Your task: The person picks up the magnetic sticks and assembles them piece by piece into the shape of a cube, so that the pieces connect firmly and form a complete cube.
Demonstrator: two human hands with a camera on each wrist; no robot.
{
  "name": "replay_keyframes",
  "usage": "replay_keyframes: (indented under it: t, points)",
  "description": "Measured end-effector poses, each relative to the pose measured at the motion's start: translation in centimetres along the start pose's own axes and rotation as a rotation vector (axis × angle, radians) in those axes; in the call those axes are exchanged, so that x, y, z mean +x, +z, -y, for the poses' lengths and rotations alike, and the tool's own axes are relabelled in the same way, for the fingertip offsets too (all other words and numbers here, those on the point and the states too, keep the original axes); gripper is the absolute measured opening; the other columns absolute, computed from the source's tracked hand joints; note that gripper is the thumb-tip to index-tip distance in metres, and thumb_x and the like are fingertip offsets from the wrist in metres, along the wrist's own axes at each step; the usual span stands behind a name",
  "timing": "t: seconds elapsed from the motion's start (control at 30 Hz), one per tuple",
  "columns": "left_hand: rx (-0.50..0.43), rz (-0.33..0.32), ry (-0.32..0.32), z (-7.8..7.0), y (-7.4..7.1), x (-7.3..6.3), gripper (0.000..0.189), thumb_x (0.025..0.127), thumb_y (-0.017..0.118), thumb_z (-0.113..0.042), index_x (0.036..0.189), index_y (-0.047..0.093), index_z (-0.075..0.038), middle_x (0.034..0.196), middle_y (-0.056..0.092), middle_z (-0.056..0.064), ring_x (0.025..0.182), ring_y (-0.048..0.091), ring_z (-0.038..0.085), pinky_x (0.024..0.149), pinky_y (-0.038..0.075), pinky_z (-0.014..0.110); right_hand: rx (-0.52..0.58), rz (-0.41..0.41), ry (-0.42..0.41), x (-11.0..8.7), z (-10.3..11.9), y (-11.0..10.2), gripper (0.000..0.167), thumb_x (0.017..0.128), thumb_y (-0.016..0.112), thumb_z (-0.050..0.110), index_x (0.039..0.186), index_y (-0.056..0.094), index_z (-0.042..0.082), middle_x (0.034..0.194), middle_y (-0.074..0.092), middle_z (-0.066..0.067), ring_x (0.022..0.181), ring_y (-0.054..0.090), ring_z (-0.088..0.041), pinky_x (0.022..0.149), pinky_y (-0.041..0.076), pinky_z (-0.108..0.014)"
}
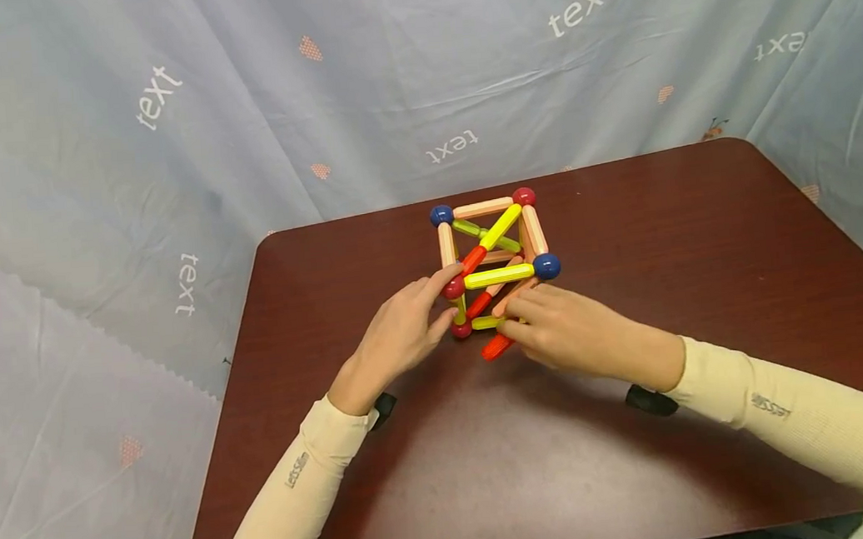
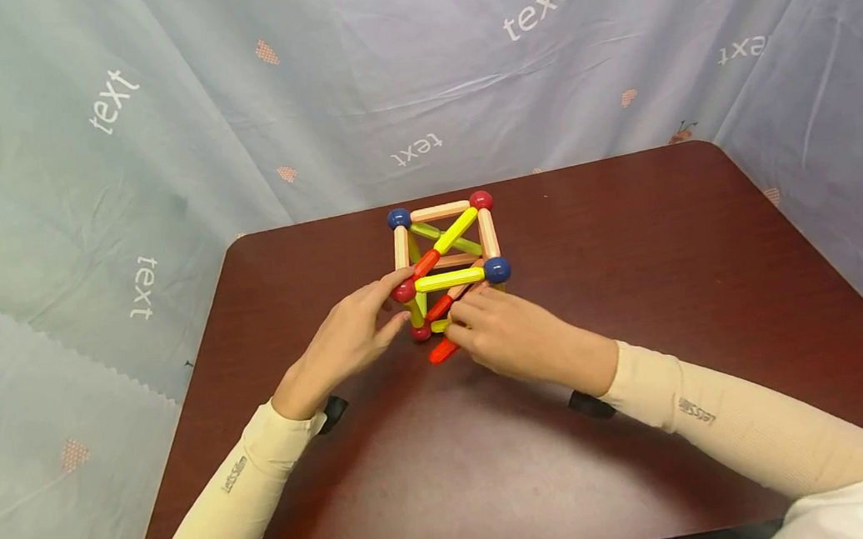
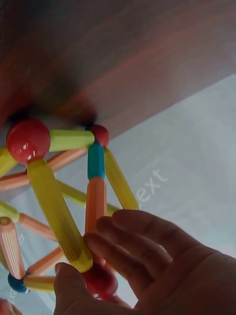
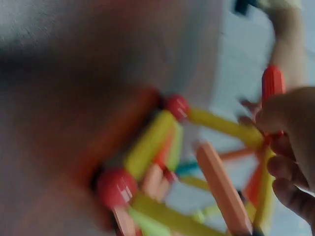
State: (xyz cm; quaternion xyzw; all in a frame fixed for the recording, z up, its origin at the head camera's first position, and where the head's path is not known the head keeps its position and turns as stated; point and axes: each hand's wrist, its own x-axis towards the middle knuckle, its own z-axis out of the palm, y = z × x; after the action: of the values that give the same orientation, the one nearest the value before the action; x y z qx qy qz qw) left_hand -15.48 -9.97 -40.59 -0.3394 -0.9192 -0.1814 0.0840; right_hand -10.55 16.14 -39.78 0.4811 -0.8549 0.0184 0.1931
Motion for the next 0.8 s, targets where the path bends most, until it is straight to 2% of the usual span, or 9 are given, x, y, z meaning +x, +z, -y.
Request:
replay_keyframes:
  t: [0.17,0.3,0.43,0.63,0.8]
  points:
    - [-0.068,0.029,0.009,0.7,0.8,0.0,0.066,0.094,0.072,-0.014,0.153,0.044,-0.022,0.091,0.066,0.007,0.074,0.051,0.017,0.067,0.046,0.03,-0.205,0.055,-0.111,2.0,1.4,3.4,0.021,0.091,0.078,0.022,0.11,0.073,0.013,0.104,0.07,-0.001,0.098,0.061,-0.021,0.091,0.052,-0.033]
    - [-0.068,0.032,0.019,0.9,0.9,0.1,0.066,0.094,0.071,-0.013,0.153,0.044,-0.021,0.09,0.066,0.007,0.074,0.051,0.017,0.068,0.046,0.03,-0.305,0.064,-0.101,3.0,1.4,5.0,0.02,0.092,0.076,0.025,0.109,0.074,0.015,0.102,0.072,-0.001,0.098,0.06,-0.023,0.094,0.05,-0.038]
    - [-0.065,0.037,0.019,0.9,0.7,0.2,0.066,0.094,0.07,-0.012,0.154,0.044,-0.02,0.091,0.065,0.006,0.075,0.051,0.018,0.068,0.047,0.03,-0.348,0.087,-0.057,3.6,1.1,5.6,0.022,0.092,0.076,0.023,0.112,0.074,0.014,0.104,0.073,-0.002,0.097,0.06,-0.023,0.093,0.05,-0.038]
    - [-0.06,0.035,0.022,1.0,0.4,0.2,0.065,0.094,0.07,-0.012,0.153,0.044,-0.02,0.088,0.064,0.006,0.073,0.05,0.017,0.066,0.046,0.029,-0.369,0.095,-0.036,3.8,0.8,5.8,0.022,0.093,0.075,0.02,0.113,0.075,0.011,0.104,0.073,-0.004,0.098,0.063,-0.024,0.093,0.052,-0.035]
    - [-0.057,0.04,0.02,0.9,0.3,0.1,0.065,0.094,0.07,-0.013,0.153,0.043,-0.021,0.087,0.064,0.007,0.073,0.049,0.017,0.066,0.045,0.029,-0.387,0.094,0.001,3.6,0.8,5.8,0.021,0.094,0.074,0.02,0.112,0.075,0.01,0.101,0.071,-0.005,0.097,0.064,-0.024,0.087,0.053,-0.034]
